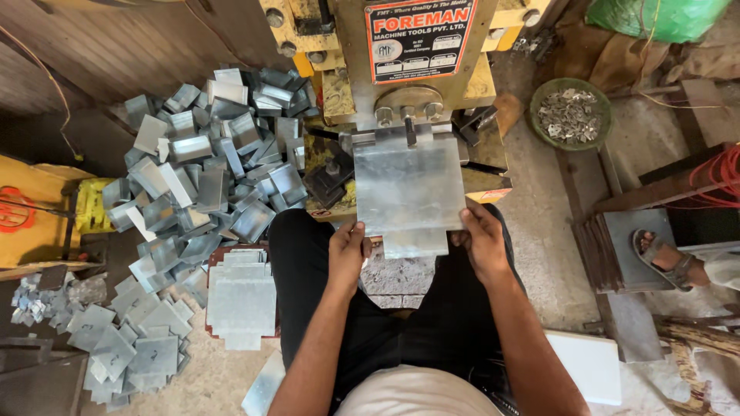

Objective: The person sits on the floor in a workshop and repeatedly places flat metal sheets into a hydraulic press machine. They operate the press to shape the metal, then remove the finished pieces and place them into a pile on the floor.

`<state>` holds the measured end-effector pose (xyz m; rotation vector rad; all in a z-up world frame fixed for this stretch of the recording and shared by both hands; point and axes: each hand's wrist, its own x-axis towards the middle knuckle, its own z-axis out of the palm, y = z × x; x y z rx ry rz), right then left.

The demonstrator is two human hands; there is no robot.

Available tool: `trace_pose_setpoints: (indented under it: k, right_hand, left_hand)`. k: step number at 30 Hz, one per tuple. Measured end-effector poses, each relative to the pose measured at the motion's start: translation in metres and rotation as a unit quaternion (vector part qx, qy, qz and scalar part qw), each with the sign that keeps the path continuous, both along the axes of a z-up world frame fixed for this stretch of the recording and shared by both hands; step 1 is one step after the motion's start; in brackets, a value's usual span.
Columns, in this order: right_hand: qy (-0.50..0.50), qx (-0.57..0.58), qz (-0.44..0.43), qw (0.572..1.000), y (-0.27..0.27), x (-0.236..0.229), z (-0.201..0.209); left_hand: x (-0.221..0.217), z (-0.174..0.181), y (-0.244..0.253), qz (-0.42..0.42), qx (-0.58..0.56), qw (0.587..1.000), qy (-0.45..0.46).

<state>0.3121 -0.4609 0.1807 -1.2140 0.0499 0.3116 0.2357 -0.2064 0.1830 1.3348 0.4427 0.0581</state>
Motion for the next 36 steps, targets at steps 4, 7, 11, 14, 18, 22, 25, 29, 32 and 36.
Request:
trace_pose_setpoints:
  k: [4,7,11,14,18,22,25,29,32,36]
  right_hand:
    - [-0.010,-0.017,-0.049,0.999,0.008,0.009,0.020]
    - [-0.022,-0.014,-0.048,0.998,0.011,0.012,0.031]
    - [-0.006,0.006,-0.061,0.998,0.013,0.018,0.033]
    - [-0.025,0.034,-0.055,0.998,0.008,0.017,0.025]
    - [0.003,0.052,-0.060,0.997,0.004,0.020,0.015]
    - [-0.012,0.076,-0.067,0.995,0.002,0.024,0.005]
    - [0.045,0.083,-0.111,0.989,0.006,0.021,0.013]
    - [0.067,0.086,-0.078,0.991,0.007,0.037,0.039]
    - [0.085,0.143,-0.018,0.986,0.003,0.081,0.021]
    - [0.046,0.086,0.019,0.995,0.005,0.094,-0.008]
  left_hand:
    - [0.011,0.010,0.003,-0.024,-0.027,0.999,-0.023]
    - [0.024,0.017,0.003,0.002,-0.133,0.991,-0.022]
    - [0.024,0.009,0.004,-0.006,-0.121,0.992,-0.037]
    - [0.023,-0.004,0.007,0.001,-0.189,0.981,-0.035]
    - [0.025,-0.005,0.008,0.021,-0.225,0.974,-0.026]
    - [0.025,0.002,0.006,0.023,-0.205,0.978,-0.009]
    - [0.025,0.003,0.007,-0.024,-0.225,0.972,-0.065]
    - [0.023,0.007,0.014,-0.056,-0.109,0.992,-0.035]
    - [0.022,0.005,0.012,-0.091,-0.168,0.977,-0.091]
    - [0.027,0.005,0.000,-0.105,-0.209,0.966,-0.108]
